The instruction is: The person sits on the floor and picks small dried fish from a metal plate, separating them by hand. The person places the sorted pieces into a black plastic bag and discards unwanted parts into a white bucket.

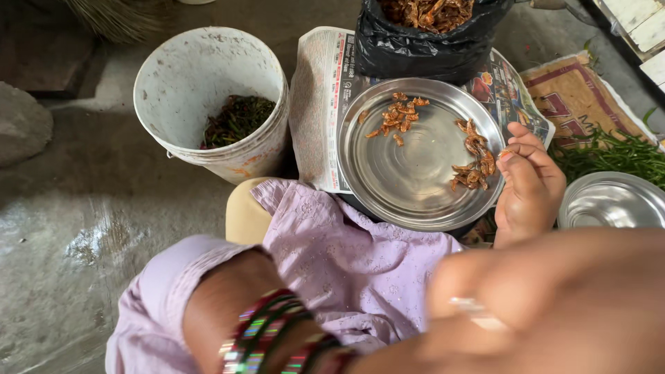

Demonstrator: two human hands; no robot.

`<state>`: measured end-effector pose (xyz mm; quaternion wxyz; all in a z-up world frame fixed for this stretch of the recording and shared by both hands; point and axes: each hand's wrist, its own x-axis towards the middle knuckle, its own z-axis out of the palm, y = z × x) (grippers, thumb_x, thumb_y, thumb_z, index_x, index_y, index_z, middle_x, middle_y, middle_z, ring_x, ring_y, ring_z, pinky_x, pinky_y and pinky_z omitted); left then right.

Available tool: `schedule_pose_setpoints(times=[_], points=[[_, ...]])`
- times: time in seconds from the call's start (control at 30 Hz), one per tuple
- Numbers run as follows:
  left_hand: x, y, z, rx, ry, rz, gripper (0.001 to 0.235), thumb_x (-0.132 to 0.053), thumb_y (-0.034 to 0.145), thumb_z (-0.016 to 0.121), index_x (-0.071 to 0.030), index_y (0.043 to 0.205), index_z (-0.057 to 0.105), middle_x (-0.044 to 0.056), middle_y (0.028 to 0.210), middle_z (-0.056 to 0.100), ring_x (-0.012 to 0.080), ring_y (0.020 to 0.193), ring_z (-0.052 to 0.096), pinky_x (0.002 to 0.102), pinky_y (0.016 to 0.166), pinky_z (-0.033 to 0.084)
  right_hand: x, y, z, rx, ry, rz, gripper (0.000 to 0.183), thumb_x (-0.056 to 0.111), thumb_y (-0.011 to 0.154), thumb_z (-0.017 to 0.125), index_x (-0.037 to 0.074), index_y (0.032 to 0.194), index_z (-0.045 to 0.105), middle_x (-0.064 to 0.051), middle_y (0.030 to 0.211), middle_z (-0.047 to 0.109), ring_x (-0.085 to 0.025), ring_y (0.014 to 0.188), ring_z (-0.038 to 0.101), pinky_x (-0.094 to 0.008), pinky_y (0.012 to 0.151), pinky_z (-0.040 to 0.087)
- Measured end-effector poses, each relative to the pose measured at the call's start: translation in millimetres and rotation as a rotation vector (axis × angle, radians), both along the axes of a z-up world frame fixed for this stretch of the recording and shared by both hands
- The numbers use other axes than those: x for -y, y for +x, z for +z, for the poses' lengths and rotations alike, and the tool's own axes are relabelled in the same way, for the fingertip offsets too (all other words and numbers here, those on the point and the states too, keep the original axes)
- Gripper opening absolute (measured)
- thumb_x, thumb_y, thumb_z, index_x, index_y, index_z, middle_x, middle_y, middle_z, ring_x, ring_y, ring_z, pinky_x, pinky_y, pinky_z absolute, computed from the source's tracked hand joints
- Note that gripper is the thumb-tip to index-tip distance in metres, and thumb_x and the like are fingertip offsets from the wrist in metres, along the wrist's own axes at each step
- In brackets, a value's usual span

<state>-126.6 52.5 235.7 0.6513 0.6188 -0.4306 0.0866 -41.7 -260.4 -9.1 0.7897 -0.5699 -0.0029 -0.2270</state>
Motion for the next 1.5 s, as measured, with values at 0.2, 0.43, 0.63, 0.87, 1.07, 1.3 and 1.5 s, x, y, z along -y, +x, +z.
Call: schedule_pose_setpoints(times=[0.2,0.43,0.63,0.87,1.07,1.3,1.5], points=[[-64,21,-87,-0.312,-0.399,0.161,0.078,0.001,0.066,0.053,-0.004,0.143,0.041,0.010,0.141,0.055,0.0201,0.137,0.051,0.034,0.121,0.039,-17,-2,20,-0.016,-0.021,0.037,0.011,-0.007,0.098,0.062,-0.005,0.106,0.069,-0.016,0.142,0.063,-0.015,0.111,0.062,-0.028,0.096,0.052],[-92,89,-331,-1.130,-0.571,-0.275,0.055,-0.010,0.076,0.054,-0.008,0.132,0.054,0.006,0.126,0.060,0.0220,0.113,0.058,0.036,0.101,0.045,-77,36,89,-0.208,-0.022,0.266,0.023,0.011,0.093,0.065,0.003,0.113,0.072,-0.009,0.132,0.069,-0.015,0.112,0.067,-0.034,0.094,0.056],[-104,89,-420,-1.238,-0.680,-0.366,0.053,-0.014,0.084,0.056,-0.009,0.137,0.052,0.007,0.128,0.061,0.0226,0.112,0.058,0.036,0.093,0.045,-163,142,96,-0.346,-0.285,0.527,0.031,0.026,0.087,0.076,0.007,0.112,0.075,-0.004,0.115,0.076,-0.013,0.107,0.069,-0.033,0.090,0.054],[-104,102,-414,-1.330,-0.696,-0.437,0.059,-0.009,0.081,0.051,-0.012,0.140,0.049,0.009,0.129,0.060,0.0231,0.113,0.058,0.039,0.094,0.045,-276,252,55,-0.212,-0.740,0.669,0.022,0.025,0.078,0.082,0.005,0.086,0.082,-0.003,0.081,0.079,-0.011,0.072,0.065,-0.028,0.070,0.050],[-101,109,-413,-1.342,-0.666,-0.473,0.060,-0.009,0.081,0.050,-0.011,0.141,0.049,0.010,0.130,0.060,0.0234,0.115,0.057,0.039,0.093,0.044,-316,286,44,-0.170,-1.050,0.583,0.026,0.030,0.075,0.086,0.005,0.082,0.080,-0.003,0.073,0.074,-0.010,0.064,0.063,-0.029,0.059,0.050],[-100,108,-418,-1.333,-0.680,-0.488,0.058,-0.011,0.084,0.051,-0.011,0.142,0.047,0.011,0.132,0.059,0.0239,0.115,0.057,0.038,0.093,0.044,-315,298,54,-0.104,-1.164,0.642,0.036,0.039,0.078,0.088,0.011,0.099,0.078,-0.001,0.086,0.074,-0.011,0.074,0.063,-0.031,0.065,0.048],[-99,107,-415,-1.335,-0.657,-0.466,0.059,-0.011,0.083,0.051,-0.010,0.142,0.047,0.011,0.130,0.059,0.0236,0.114,0.057,0.038,0.092,0.045,-310,294,61,0.039,-1.200,0.620,0.033,0.033,0.081,0.079,0.017,0.110,0.075,0.004,0.099,0.074,-0.009,0.086,0.067,-0.030,0.074,0.053]])
